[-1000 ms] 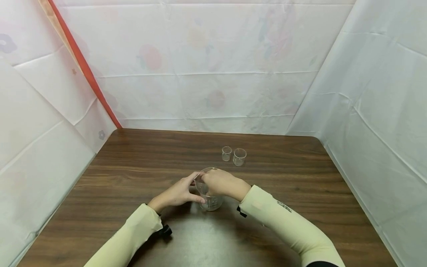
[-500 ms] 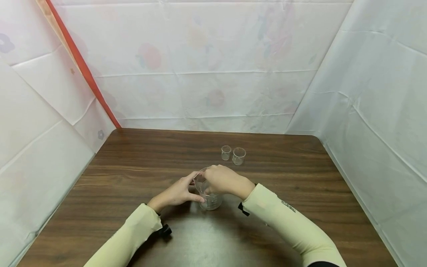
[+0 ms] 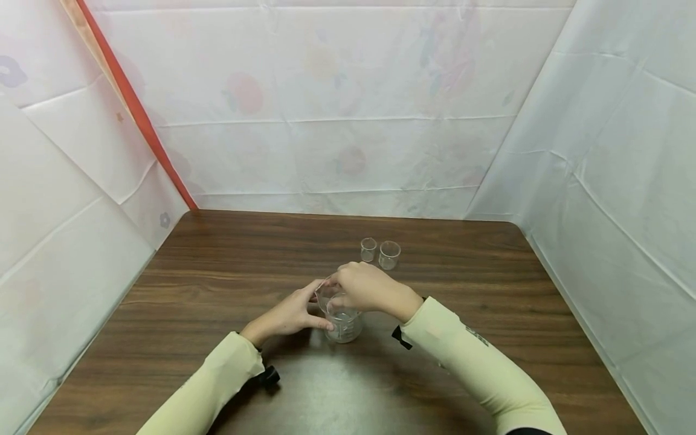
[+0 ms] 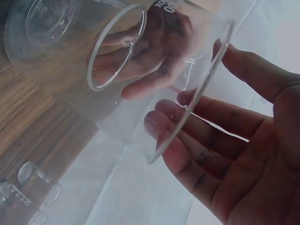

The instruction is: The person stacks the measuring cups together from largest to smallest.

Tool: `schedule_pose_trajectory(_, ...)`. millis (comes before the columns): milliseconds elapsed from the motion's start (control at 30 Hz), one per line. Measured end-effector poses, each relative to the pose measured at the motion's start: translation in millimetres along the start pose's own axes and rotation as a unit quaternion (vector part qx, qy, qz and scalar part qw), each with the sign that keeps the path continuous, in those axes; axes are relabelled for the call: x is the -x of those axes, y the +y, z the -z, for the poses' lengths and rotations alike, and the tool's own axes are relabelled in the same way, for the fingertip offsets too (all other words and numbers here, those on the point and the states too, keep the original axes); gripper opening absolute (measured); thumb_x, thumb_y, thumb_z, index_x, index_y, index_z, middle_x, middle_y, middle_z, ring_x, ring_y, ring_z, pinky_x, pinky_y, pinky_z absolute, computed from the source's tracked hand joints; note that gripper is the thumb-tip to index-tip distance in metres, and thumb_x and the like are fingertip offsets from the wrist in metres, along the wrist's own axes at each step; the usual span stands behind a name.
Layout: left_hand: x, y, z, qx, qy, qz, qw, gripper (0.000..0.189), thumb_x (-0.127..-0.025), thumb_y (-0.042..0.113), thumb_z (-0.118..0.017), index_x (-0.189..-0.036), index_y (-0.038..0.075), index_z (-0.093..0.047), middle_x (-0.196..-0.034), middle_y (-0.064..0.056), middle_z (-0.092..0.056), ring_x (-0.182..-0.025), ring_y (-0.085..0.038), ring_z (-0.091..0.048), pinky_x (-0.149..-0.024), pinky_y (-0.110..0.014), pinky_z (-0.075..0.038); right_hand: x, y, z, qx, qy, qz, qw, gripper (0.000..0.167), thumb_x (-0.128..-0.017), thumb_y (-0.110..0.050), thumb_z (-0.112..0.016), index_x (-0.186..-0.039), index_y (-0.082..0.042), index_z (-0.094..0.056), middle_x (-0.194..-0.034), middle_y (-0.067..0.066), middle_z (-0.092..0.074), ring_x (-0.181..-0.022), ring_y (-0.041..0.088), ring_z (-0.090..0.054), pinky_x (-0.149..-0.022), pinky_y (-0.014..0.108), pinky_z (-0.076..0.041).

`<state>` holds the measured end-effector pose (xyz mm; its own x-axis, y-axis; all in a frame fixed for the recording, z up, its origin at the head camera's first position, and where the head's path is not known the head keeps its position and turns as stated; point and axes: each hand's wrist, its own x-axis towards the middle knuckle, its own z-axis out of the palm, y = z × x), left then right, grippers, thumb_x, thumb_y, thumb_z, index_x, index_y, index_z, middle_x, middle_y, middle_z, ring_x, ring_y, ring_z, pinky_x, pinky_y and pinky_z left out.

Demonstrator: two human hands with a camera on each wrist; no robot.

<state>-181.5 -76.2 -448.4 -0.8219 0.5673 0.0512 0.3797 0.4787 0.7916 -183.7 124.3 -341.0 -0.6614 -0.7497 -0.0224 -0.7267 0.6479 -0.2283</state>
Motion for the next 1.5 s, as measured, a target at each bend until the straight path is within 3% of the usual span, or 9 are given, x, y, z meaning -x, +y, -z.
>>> schedule_pose_trajectory(400, -0.8, 0.0, -0.6, 0.002, -0.006, -0.002, 1.0, 0.09, -0.077, 0.044, -0.081, -0.15, 0.02, -0.035, -0.149, -0.002, -0.047, -0.127, -0.032, -0.054, -0.103, -0.05, -0.046, 3.9, 5.8, 8.8, -0.027, 0.011, -0.012, 0.9995, 0.035, -0.087, -0.031, -0.073, -0.113, -0.007, -0.072, -0.105, 0.007, -0.072, -0.093, 0.02, -0.069, -0.076, 0.031, -0.055)
schedule_pose_trajectory(600, -2.0, -1.0, -1.2, -0.003, -0.014, -0.012, 0.9998, 0.088, -0.079, 0.044, -0.079, -0.15, 0.017, -0.034, -0.151, -0.001, -0.044, -0.131, -0.03, -0.05, -0.106, -0.047, -0.044, 6.0, 11.9, 11.3, -0.014, 0.026, -0.02, 0.9994, 0.031, -0.087, -0.03, -0.073, -0.108, -0.007, -0.073, -0.099, 0.006, -0.072, -0.086, 0.018, -0.068, -0.073, 0.029, -0.054)
schedule_pose_trajectory(800, -2.6, -1.4, -1.3, 0.0, -0.017, -0.016, 0.9997, 0.087, -0.079, 0.042, -0.079, -0.149, 0.015, -0.036, -0.145, -0.003, -0.051, -0.131, -0.024, -0.051, -0.107, -0.046, -0.044, 8.3, 19.5, 14.2, 0.016, 0.046, -0.031, 0.9983, 0.027, -0.087, -0.029, -0.073, -0.104, -0.008, -0.074, -0.09, 0.002, -0.071, -0.074, 0.011, -0.061, -0.066, 0.026, -0.049)
schedule_pose_trajectory(900, -2.9, -1.8, -1.1, 0.005, -0.013, -0.026, 0.9996, 0.085, -0.079, 0.04, -0.08, -0.147, 0.012, -0.038, -0.141, -0.006, -0.055, -0.129, -0.022, -0.053, -0.106, -0.046, -0.044, 8.8, 25.3, 16.1, 0.017, 0.053, -0.042, 0.9975, 0.023, -0.088, -0.028, -0.073, -0.101, -0.01, -0.074, -0.089, 0.001, -0.07, -0.073, 0.011, -0.059, -0.069, 0.029, -0.047)
schedule_pose_trajectory(1133, -3.7, -2.8, -1.7, 0.006, -0.001, -0.032, 0.9995, 0.083, -0.077, 0.037, -0.082, -0.144, 0.011, -0.042, -0.138, -0.007, -0.057, -0.127, -0.022, -0.055, -0.106, -0.046, -0.045, 8.2, 39.7, 20.2, -0.011, 0.087, -0.081, 0.9929, 0.016, -0.088, -0.026, -0.072, -0.095, -0.011, -0.074, -0.084, -0.001, -0.071, -0.072, 0.01, -0.063, -0.067, 0.03, -0.053)
schedule_pose_trajectory(1333, -3.2, -2.2, -3.9, 0.015, 0.003, -0.021, 0.9997, 0.082, -0.077, 0.034, -0.083, -0.144, 0.01, -0.042, -0.143, -0.008, -0.053, -0.129, -0.025, -0.053, -0.106, -0.046, -0.045, 6.9, 51.8, 21.1, -0.019, 0.113, -0.141, 0.9833, 0.015, -0.09, -0.021, -0.07, -0.095, -0.009, -0.075, -0.082, 0.001, -0.071, -0.071, 0.011, -0.062, -0.068, 0.031, -0.052)
schedule_pose_trajectory(1500, -2.9, -2.5, -4.4, 0.018, -0.001, -0.031, 0.9994, 0.082, -0.077, 0.034, -0.082, -0.143, 0.007, -0.042, -0.14, -0.008, -0.056, -0.129, -0.023, -0.053, -0.106, -0.046, -0.045, 6.8, 62.8, 17.9, -0.039, 0.123, -0.188, 0.9737, 0.019, -0.091, -0.024, -0.068, -0.097, -0.008, -0.075, -0.084, 0.003, -0.071, -0.071, 0.013, -0.063, -0.066, 0.032, -0.052)
